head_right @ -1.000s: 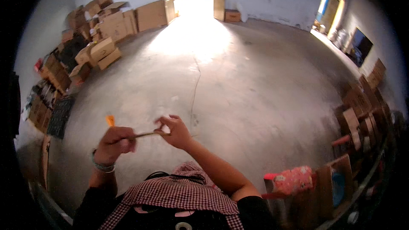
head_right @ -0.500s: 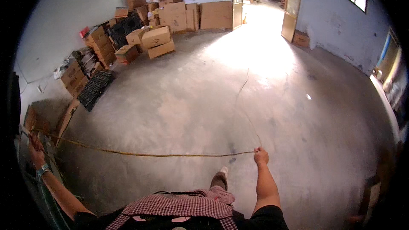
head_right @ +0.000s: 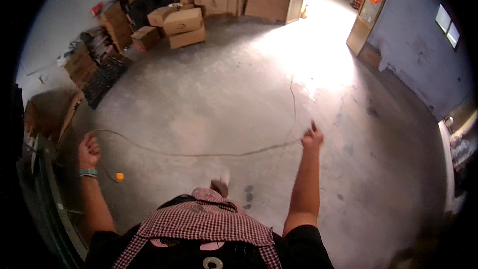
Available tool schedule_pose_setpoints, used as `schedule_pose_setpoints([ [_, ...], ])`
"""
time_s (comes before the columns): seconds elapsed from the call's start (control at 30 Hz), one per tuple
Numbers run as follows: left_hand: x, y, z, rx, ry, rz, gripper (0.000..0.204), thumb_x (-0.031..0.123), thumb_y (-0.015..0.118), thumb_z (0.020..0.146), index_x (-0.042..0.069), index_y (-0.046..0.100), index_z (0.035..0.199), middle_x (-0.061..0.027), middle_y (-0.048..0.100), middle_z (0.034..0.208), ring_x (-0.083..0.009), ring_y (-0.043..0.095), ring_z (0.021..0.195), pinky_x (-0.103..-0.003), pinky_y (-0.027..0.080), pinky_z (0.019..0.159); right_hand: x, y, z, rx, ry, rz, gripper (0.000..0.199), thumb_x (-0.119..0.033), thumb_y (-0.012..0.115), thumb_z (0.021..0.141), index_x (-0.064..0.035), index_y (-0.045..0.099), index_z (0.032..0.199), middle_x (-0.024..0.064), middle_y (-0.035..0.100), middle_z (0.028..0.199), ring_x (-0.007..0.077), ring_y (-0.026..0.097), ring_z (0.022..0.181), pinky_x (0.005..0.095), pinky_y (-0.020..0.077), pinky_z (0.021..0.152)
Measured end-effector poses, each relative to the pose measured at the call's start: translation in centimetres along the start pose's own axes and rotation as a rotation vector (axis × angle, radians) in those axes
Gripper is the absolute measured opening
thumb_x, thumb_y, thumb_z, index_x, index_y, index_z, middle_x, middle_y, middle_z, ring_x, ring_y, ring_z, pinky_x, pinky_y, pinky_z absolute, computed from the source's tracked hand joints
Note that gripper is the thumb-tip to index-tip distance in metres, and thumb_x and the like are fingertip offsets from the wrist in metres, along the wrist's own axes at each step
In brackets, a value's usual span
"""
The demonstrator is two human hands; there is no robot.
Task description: The person walks through a warehouse, picks up a yellow extension cord, and coils it. They then move to a pile of boxes, pick up a large white plastic bag filled with white bottle caps, and pour the contents into a cardboard box. The person shakes the bag to empty it and places the empty bag on the floor.
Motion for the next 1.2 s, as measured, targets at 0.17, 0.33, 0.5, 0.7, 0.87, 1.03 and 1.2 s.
schedule_pose_setpoints([
  [0.17, -22.4, 19.8, 6.7, -0.336, -0.394, 0.329, 0.012, 0.017, 0.051, 0.092, 0.009, 0.06, 0.093, 0.0048, 0.047, 0.065, -0.0028, 0.035, 0.044, -0.017, 0.028, 0.035, 7.3, 20.1, -10.5, -0.956, -0.01, -0.618, 0.051, -0.01, 0.046, 0.09, -0.0068, 0.034, 0.139, 0.0034, 0.062, 0.083, 0.003, 0.038, 0.053, 0.0173, 0.0259, 0.044],
  [0.33, -38.9, 42.3, 7.4, -0.72, -0.945, 0.124, 0.054, 0.045, 0.032, 0.097, -0.003, 0.053, 0.107, -0.0214, 0.058, 0.116, -0.0251, 0.062, 0.088, -0.024, 0.054, 0.066, 9.6, 21.4, -12.0, -1.453, -0.183, -1.386, 0.046, -0.004, 0.049, 0.088, -0.0057, 0.044, 0.133, 0.01, 0.066, 0.085, 0.021, 0.06, 0.071, 0.0343, 0.0485, 0.069],
  [0.5, -48.1, 55.5, 26.9, -0.556, -1.178, -0.285, 0.054, 0.043, 0.032, 0.097, -0.008, 0.047, 0.109, -0.0089, 0.055, 0.079, -0.0197, 0.056, 0.068, -0.031, 0.052, 0.061, 4.4, 17.3, -5.7, -1.165, 0.044, -1.316, 0.041, 0.006, 0.052, 0.084, -0.0059, 0.057, 0.122, 0.016, 0.066, 0.1, 0.0223, 0.063, 0.085, 0.0342, 0.0492, 0.076],
  [0.7, -57.2, 69.3, 30.9, -0.207, -0.876, 0.221, 0.036, 0.032, 0.033, 0.098, 0.0, 0.046, 0.089, 0.0006, 0.041, 0.063, -0.0106, 0.037, 0.05, -0.024, 0.037, 0.044, -2.8, 3.6, 8.6, -0.725, 0.23, -1.383, 0.041, 0.01, 0.051, 0.081, -0.0065, 0.061, 0.117, 0.0138, 0.063, 0.109, 0.0199, 0.061, 0.085, 0.0329, 0.049, 0.081],
  [0.87, -57.5, 78.6, 35.0, -0.622, -0.69, 0.384, 0.028, 0.021, 0.036, 0.099, -0.003, 0.05, 0.101, 0.0046, 0.035, 0.061, -0.0056, 0.027, 0.046, -0.02, 0.028, 0.04, -5.4, 3.6, 26.1, -0.787, 0.134, -1.755, 0.04, 0.003, 0.053, 0.081, -0.0096, 0.061, 0.118, 0.0121, 0.063, 0.11, 0.0209, 0.061, 0.093, 0.032, 0.0472, 0.085],
  [1.03, -47.8, 86.6, 24.7, -1.036, -0.192, 1.148, 0.033, 0.022, 0.047, 0.095, -0.002, 0.057, 0.115, 0.008, 0.034, 0.06, -0.0019, 0.028, 0.047, -0.017, 0.025, 0.043, -6.5, 14.2, 44.8, -0.659, 0.148, -1.321, 0.042, -0.03, 0.056, 0.086, -0.0051, 0.059, 0.12, 0.0087, 0.066, 0.104, 0.021, 0.061, 0.09, 0.035, 0.0476, 0.081],
  [1.2, -40.6, 92.9, 21.0, -0.918, 0.252, 1.256, 0.029, 0.018, 0.052, 0.09, -0.001, 0.063, 0.109, 0.0059, 0.046, 0.065, -0.0009, 0.035, 0.051, -0.017, 0.026, 0.045, 2.0, 32.4, 57.5, -0.608, 0.701, -0.617, 0.09, -0.061, 0.048, 0.086, 0.0088, 0.026, 0.137, 0.0219, 0.046, 0.13, 0.0273, 0.051, 0.11, 0.0375, 0.0417, 0.093],
])
Point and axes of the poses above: each hand's wrist, its own z-axis towards the middle knuckle, its own y-axis out of the palm, x = y × z, the point moved 4 cm from there along z, towards the middle knuckle
